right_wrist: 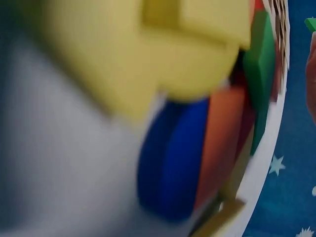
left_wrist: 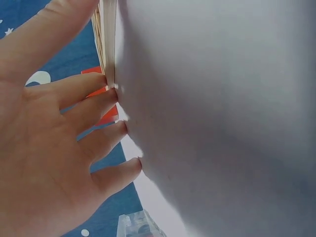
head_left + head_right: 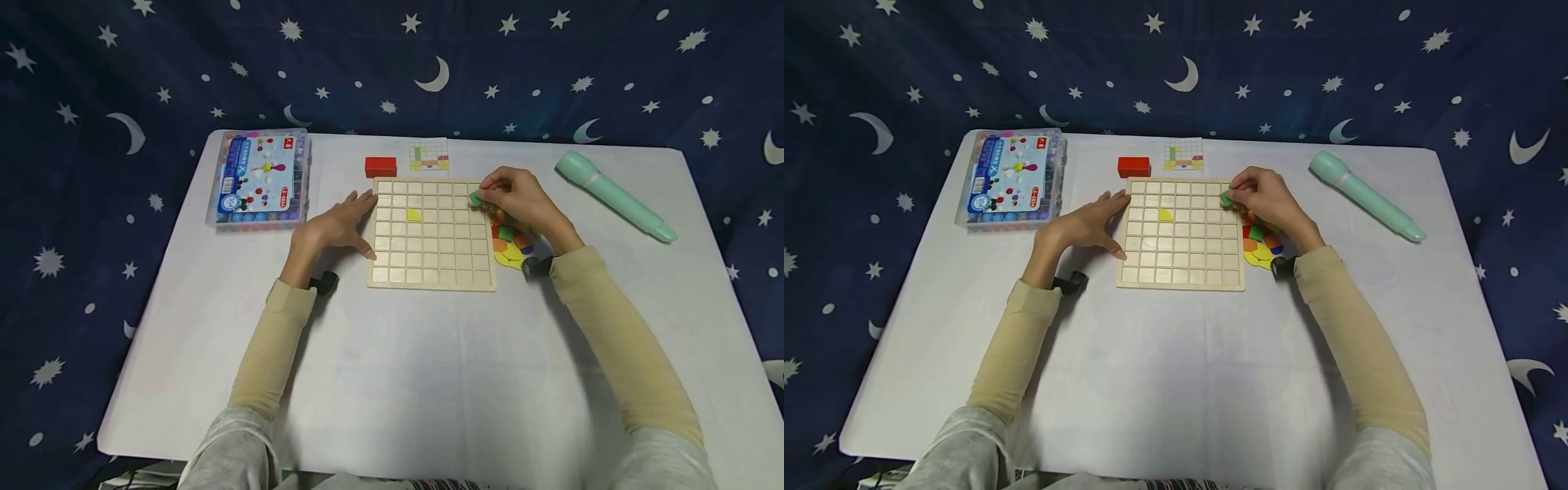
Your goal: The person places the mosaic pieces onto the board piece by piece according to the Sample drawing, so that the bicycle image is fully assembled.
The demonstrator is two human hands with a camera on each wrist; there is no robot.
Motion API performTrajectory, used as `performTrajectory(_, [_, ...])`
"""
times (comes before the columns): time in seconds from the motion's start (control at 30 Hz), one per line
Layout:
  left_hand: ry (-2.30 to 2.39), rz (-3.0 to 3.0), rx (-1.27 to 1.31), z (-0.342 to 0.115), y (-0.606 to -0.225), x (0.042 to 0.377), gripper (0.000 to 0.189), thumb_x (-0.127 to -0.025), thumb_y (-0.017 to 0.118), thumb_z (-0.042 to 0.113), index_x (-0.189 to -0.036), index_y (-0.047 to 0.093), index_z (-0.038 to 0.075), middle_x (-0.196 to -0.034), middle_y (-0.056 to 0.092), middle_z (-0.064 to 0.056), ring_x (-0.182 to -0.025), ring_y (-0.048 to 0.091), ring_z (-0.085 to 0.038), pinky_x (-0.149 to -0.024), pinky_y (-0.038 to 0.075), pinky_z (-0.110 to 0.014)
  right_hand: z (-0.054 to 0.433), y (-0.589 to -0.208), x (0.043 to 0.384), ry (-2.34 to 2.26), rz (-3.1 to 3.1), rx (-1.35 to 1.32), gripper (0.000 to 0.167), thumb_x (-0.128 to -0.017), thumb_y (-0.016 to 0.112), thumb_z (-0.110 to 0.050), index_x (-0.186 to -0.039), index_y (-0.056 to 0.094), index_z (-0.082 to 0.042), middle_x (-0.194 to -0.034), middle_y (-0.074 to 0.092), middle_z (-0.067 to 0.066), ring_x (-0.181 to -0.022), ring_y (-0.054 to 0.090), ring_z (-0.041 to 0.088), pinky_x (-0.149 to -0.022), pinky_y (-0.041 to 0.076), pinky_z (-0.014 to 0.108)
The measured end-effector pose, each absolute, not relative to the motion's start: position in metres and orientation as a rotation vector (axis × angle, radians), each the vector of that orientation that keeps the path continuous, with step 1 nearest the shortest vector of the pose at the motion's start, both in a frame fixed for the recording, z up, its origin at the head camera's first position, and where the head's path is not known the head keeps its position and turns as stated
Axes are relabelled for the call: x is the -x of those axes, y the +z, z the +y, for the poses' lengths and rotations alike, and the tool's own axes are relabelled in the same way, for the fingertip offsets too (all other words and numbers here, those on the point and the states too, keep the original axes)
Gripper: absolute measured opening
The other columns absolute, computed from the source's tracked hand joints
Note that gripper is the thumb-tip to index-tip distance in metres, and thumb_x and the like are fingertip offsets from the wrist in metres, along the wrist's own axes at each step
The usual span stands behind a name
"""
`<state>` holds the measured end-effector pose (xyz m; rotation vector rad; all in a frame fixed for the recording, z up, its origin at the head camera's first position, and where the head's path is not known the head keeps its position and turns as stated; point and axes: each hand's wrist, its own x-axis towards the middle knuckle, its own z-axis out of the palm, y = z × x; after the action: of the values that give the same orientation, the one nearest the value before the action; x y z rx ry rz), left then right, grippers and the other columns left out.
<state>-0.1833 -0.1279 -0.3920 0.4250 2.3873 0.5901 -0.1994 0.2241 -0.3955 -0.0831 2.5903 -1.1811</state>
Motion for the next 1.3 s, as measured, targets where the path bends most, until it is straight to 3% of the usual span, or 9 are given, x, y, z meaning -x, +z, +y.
performTrajectory(0.13, [0.577,2.392,-0.418,-0.129,-0.390,0.183,0.122,-0.076,0.093,0.028,-0.167,0.012,0.015,-0.175,0.002,-0.001,-0.162,-0.007,-0.026,-0.131,0.004,-0.054,0.210,-0.396,0.202,-1.173,2.543,0.095,0.032,-0.101,0.066,-0.031,-0.120,0.063,-0.006,-0.110,0.065,0.011,-0.090,0.059,0.023,-0.068,0.051,0.027])
performTrajectory(0.47, [0.578,2.402,-0.429,-0.132,-0.390,0.185,0.122,-0.076,0.093,0.027,-0.167,0.011,0.016,-0.175,0.001,0.000,-0.161,-0.008,-0.027,-0.131,0.002,-0.054,0.181,-0.400,0.205,-1.192,2.529,0.297,0.024,-0.101,0.063,-0.013,-0.123,0.069,-0.008,-0.107,0.070,0.013,-0.089,0.068,0.025,-0.082,0.052,0.031])
performTrajectory(0.83, [0.587,2.393,-0.442,-0.129,-0.392,0.185,0.119,-0.077,0.092,0.028,-0.167,0.014,0.016,-0.175,0.002,-0.001,-0.162,-0.007,-0.027,-0.130,0.002,-0.056,0.155,-0.399,0.208,-1.164,2.439,0.372,0.034,-0.096,0.063,-0.001,-0.129,0.070,-0.007,-0.111,0.070,0.015,-0.096,0.069,0.023,-0.086,0.051,0.030])
performTrajectory(1.17, [0.574,2.382,-0.432,-0.130,-0.392,0.185,0.120,-0.076,0.092,0.030,-0.167,0.014,0.019,-0.175,0.001,0.000,-0.162,-0.007,-0.027,-0.129,0.003,-0.058,0.130,-0.402,0.214,-1.150,2.370,0.442,0.032,-0.097,0.068,-0.007,-0.128,0.070,-0.003,-0.103,0.075,0.017,-0.084,0.076,0.023,-0.082,0.060,0.033])
performTrajectory(1.3, [0.563,2.367,-0.449,-0.131,-0.393,0.185,0.124,-0.075,0.093,0.030,-0.167,0.011,0.019,-0.175,-0.001,0.001,-0.161,-0.009,-0.027,-0.129,0.002,-0.058,0.123,-0.401,0.216,-1.108,2.390,0.466,0.035,-0.094,0.075,-0.014,-0.127,0.071,-0.003,-0.103,0.077,0.016,-0.086,0.074,0.021,-0.080,0.056,0.029])
